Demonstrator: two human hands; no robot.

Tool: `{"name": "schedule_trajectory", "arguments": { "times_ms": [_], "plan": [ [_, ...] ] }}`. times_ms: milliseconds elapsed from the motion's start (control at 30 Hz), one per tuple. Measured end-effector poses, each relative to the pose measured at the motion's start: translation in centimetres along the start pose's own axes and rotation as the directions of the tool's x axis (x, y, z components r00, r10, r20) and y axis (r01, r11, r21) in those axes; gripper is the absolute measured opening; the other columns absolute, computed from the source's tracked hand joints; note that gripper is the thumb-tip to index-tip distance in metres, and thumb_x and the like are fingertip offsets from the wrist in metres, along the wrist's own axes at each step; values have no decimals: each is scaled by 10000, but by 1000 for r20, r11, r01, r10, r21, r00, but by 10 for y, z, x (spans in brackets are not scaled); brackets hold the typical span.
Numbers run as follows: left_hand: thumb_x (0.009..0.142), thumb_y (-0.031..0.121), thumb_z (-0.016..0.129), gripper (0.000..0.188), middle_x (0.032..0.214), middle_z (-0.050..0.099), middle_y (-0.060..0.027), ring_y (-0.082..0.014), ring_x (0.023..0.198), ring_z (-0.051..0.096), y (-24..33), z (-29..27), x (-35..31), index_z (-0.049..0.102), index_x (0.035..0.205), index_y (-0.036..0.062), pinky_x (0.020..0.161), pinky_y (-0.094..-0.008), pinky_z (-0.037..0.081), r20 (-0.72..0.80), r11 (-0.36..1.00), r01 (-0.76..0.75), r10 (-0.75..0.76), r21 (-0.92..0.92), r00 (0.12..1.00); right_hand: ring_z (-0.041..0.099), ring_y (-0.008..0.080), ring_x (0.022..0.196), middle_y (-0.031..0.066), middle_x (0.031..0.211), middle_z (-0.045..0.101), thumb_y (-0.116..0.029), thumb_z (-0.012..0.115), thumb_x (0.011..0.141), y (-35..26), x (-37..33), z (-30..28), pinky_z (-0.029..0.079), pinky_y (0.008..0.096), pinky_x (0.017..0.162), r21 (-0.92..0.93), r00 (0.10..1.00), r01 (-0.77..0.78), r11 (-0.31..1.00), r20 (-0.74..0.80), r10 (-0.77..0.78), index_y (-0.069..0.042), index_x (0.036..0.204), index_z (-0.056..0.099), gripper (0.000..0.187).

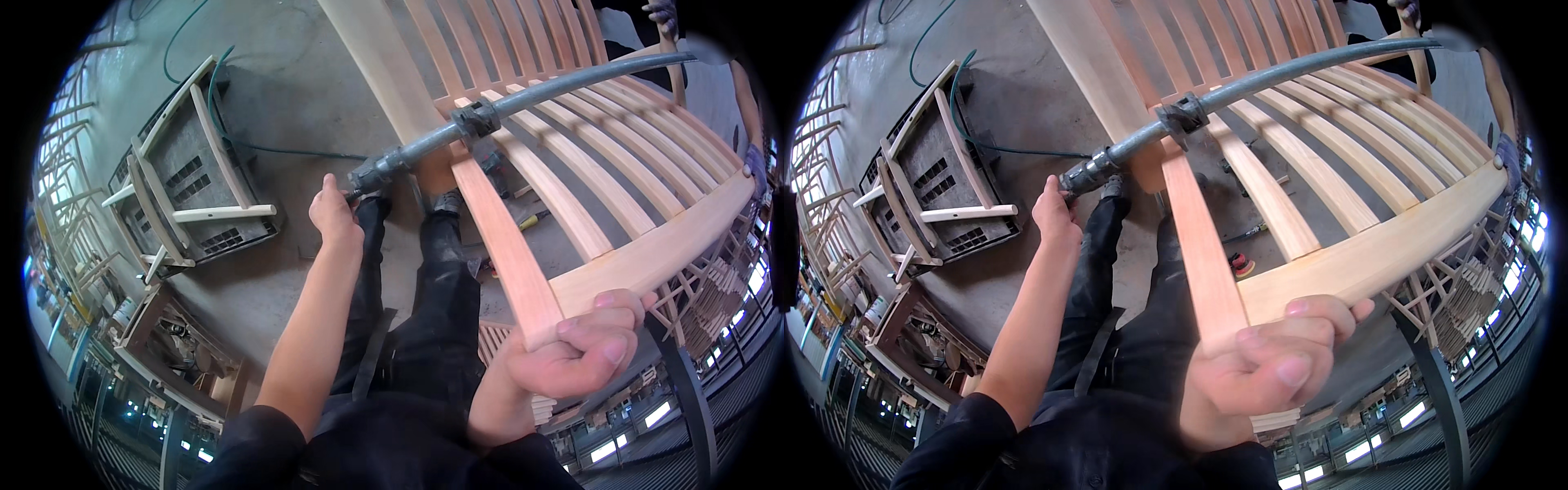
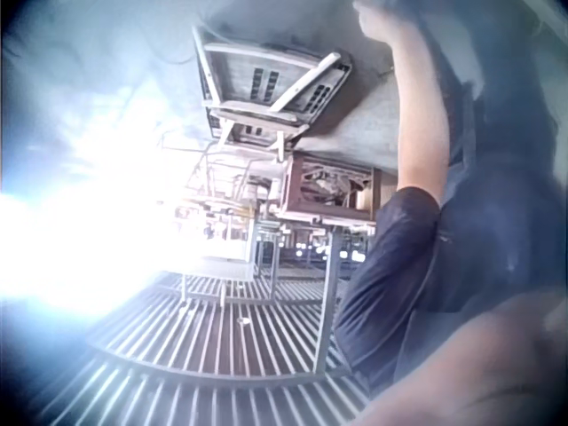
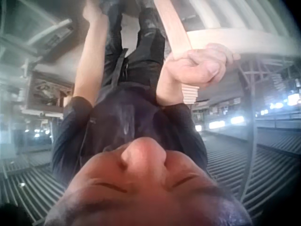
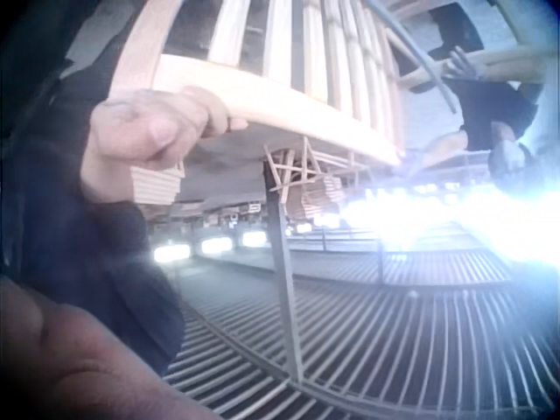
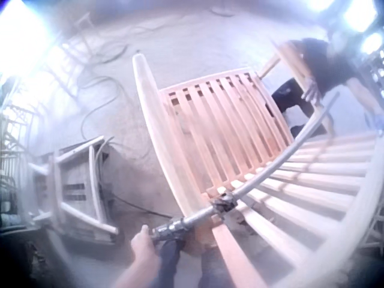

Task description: The person uses a metal bar clamp to hold a wooden chair frame in place while another person assists. The person then sits on the floor and uses a pneumatic nail gun to drive nails into the chair's joints to secure the assembly.

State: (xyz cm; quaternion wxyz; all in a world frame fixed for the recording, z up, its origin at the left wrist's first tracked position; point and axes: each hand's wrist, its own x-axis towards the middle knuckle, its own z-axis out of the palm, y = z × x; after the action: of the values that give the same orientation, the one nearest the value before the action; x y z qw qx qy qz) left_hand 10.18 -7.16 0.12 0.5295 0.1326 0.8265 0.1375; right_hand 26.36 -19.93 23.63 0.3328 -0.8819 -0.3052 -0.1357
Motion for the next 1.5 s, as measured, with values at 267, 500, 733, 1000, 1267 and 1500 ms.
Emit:
{"name": "schedule_trajectory", "arguments": {
  "times_ms": [267,500,733,1000,1267,1500],
  "plan": [
    [976,284,632,346,652,506,-17,-126,569,495,-30,5,23,540,754,35,498,-280,374,-10,909,-301,311,-288,950,520,198,766,-21,646,397,-216,294,1019,21,-10,-2,322,450,1153,45,991,94,995,-102,-89,-158,696,386,340],
    [1013,362,611,471,630,459,13,-90,569,424,-38,4,41,494,667,64,501,-283,359,34,797,-534,564,-282,825,498,208,704,-9,621,431,-179,355,1003,20,-6,12,403,442,1013,48,950,278,960,-160,-267,-137,660,419,352],
    [1024,492,584,421,734,548,2,-98,593,504,-38,-24,24,574,953,77,500,-247,378,242,890,-398,446,-223,862,522,204,695,-10,620,515,-170,440,956,9,-2,0,377,467,1054,219,997,61,974,22,-68,-116,614,494,350],
    [941,629,596,777,1261,620,-198,-351,1222,557,-3,-41,-1,512,1370,-13,1087,-437,384,545,-18,-960,826,280,143,593,294,1049,202,1117,616,-195,395,1050,63,-22,-25,447,452,1058,212,974,115,970,-217,-68,62,1147,522,303],
    [1081,371,483,508,1021,615,-127,-195,819,662,-55,-54,15,393,1444,27,721,-358,563,379,856,-504,431,114,819,638,285,953,148,981,679,-107,539,989,71,84,-81,503,406,868,10,960,214,977,182,-212,34,1028,658,188],
    [1093,420,431,332,743,480,18,-70,592,462,-56,-41,9,552,1162,119,481,-244,420,348,952,-307,289,-4,892,571,317,1222,179,1240,638,-355,743,882,87,187,78,457,424,1047,119,297,593,797,887,-353,-18,1285,607,544]
  ]
}}
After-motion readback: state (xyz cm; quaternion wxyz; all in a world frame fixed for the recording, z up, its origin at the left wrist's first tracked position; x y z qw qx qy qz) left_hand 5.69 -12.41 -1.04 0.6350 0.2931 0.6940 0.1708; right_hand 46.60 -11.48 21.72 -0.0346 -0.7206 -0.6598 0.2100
